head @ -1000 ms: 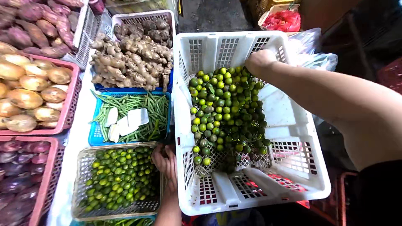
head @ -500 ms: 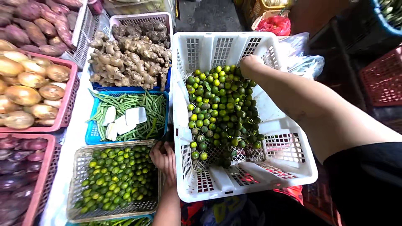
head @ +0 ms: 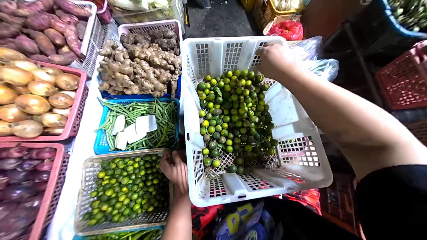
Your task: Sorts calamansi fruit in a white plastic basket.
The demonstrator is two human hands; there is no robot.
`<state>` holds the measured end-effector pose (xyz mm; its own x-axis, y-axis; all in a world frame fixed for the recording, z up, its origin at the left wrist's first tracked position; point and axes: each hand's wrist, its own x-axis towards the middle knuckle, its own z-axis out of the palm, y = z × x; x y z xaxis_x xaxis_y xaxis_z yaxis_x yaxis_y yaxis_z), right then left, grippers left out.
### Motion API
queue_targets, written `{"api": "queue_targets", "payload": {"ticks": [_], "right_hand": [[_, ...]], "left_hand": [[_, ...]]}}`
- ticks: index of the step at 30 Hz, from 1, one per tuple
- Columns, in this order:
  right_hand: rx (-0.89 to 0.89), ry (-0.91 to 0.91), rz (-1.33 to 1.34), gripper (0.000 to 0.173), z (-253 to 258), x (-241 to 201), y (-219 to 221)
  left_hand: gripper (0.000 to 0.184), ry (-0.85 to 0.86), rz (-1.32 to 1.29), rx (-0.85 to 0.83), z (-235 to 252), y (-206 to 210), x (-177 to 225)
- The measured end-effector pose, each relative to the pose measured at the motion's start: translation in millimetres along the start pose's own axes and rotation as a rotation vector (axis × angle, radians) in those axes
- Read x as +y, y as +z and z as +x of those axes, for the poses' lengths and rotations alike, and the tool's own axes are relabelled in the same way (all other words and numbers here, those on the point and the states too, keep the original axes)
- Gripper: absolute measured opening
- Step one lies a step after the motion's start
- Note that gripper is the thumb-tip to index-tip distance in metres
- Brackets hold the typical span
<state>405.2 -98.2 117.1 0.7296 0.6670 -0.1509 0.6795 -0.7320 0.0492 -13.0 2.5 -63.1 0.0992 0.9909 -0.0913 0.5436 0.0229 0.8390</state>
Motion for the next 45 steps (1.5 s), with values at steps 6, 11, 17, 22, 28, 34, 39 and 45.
{"api": "queue_targets", "payload": {"ticks": [6,11,17,22,28,34,39,45], "right_hand": [[0.009,0.349,1.067,0.041,-131,84,17],[-0.015,0.31,1.633,0.033,-246,79,111],[-0.191,0.133,1.506,0.038,-288,60,103],[-0.013,-0.072,1.287,0.032,-306,107,126],[0.099,0.47,0.891,0.051,-237,132,160],[-0.032,0.711,0.597,0.074,-206,107,182],[-0.137,0.635,0.715,0.053,-192,133,177],[-0.088,0.682,0.614,0.053,-187,129,173]], "left_hand": [[0.045,0.201,-0.334,0.004,11,-53,101],[0.037,0.976,-0.035,-0.566,-34,-6,236],[0.029,1.304,0.873,-1.048,-80,162,261],[0.023,1.316,1.197,-1.03,-112,192,252],[0.023,1.531,1.262,-1.023,-115,181,242],[0.02,1.389,1.018,-1.039,-86,160,260],[0.028,1.144,0.782,-1.077,-61,98,273],[0.025,1.184,1.017,-0.989,-68,162,257]]}}
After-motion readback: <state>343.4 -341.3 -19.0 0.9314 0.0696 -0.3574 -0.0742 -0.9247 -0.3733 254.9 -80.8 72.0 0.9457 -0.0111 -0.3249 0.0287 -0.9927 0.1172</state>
